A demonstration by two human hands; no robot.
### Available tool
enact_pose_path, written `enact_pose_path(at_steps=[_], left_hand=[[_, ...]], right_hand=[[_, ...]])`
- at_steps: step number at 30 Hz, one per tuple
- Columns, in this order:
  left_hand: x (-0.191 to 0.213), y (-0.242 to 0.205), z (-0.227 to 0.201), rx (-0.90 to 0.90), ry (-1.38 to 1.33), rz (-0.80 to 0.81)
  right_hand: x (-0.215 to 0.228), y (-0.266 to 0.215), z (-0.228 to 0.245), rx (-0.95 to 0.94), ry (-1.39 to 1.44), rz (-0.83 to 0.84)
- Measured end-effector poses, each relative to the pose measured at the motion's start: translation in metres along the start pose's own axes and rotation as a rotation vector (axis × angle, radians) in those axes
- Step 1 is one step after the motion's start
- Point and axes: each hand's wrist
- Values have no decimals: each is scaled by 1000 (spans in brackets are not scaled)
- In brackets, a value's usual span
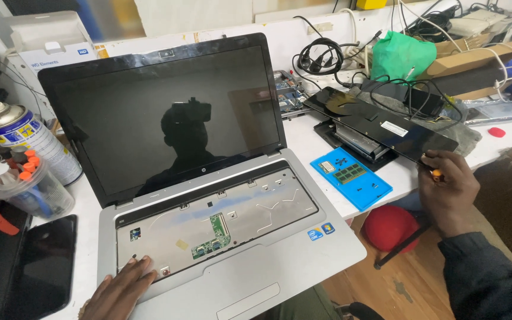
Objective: The person uses a screwdriver to remove screws from the bottom of a laptop, then flips it over to remove the keyboard cover. They continue to unscrew components inside the laptop chassis.
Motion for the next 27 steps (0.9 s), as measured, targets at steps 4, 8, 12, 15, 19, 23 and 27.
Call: enact_pose_path(at_steps=[4,8,12,15,19,23,27], left_hand=[[-11,1,18,52,10,61],[-38,-7,42,48,196,99],[-64,-10,48,208,82,83],[-67,-10,51,103,184,-53],[-10,3,1,-6,134,-53],[11,17,-30,-86,-30,-41],[43,34,-73,-66,-129,209]], right_hand=[[7,6,7,-27,32,17],[16,12,14,-31,48,37],[30,19,28,-103,65,112],[36,20,34,-189,-23,111],[47,44,74,-402,164,176],[44,82,147,-805,914,219],[5,96,189,-660,1309,341]])
Point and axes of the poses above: each hand's wrist, its own y-axis towards the middle knuckle, its own x-axis out of the back of the hand, z = x × y, and after that the axes turned 5 degrees about x, right-handed
